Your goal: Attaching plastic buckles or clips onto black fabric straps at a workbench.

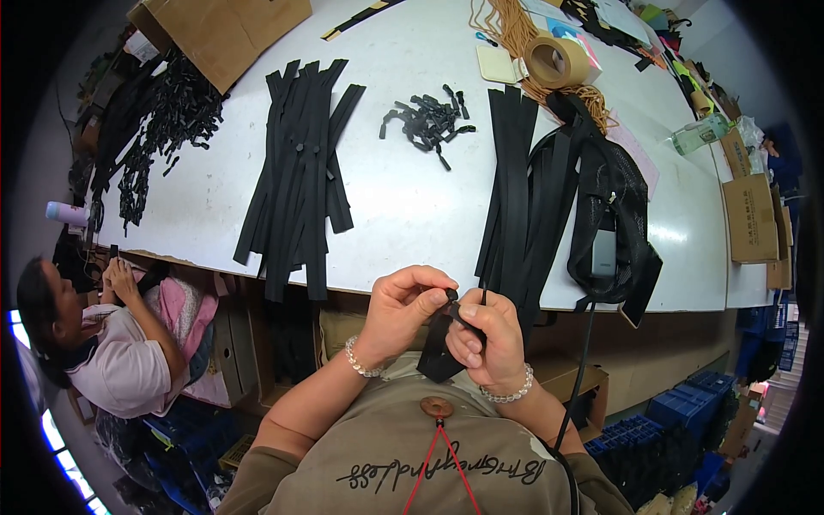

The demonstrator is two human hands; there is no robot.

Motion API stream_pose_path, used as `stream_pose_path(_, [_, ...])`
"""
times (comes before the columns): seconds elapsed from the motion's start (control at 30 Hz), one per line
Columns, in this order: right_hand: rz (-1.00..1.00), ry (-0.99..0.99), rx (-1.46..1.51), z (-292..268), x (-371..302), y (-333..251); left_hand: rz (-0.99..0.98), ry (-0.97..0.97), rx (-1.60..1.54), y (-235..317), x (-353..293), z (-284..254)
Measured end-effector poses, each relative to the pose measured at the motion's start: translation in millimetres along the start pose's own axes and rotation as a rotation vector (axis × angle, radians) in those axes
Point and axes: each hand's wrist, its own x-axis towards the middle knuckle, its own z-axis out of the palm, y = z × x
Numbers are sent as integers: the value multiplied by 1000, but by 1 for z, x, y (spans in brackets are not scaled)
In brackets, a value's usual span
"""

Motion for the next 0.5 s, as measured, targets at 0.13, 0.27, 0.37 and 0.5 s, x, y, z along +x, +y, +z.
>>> stream_pose_path(0.13, [-5,6,-3,0,0,1,44,5,27,-2,0,0])
stream_pose_path(0.27, [-7,14,-4,-1,0,2,43,2,38,0,0,0])
stream_pose_path(0.37, [-3,17,-4,0,1,2,55,-5,44,0,-1,0])
stream_pose_path(0.5, [-10,14,5,1,2,3,83,-14,55,0,0,-1])
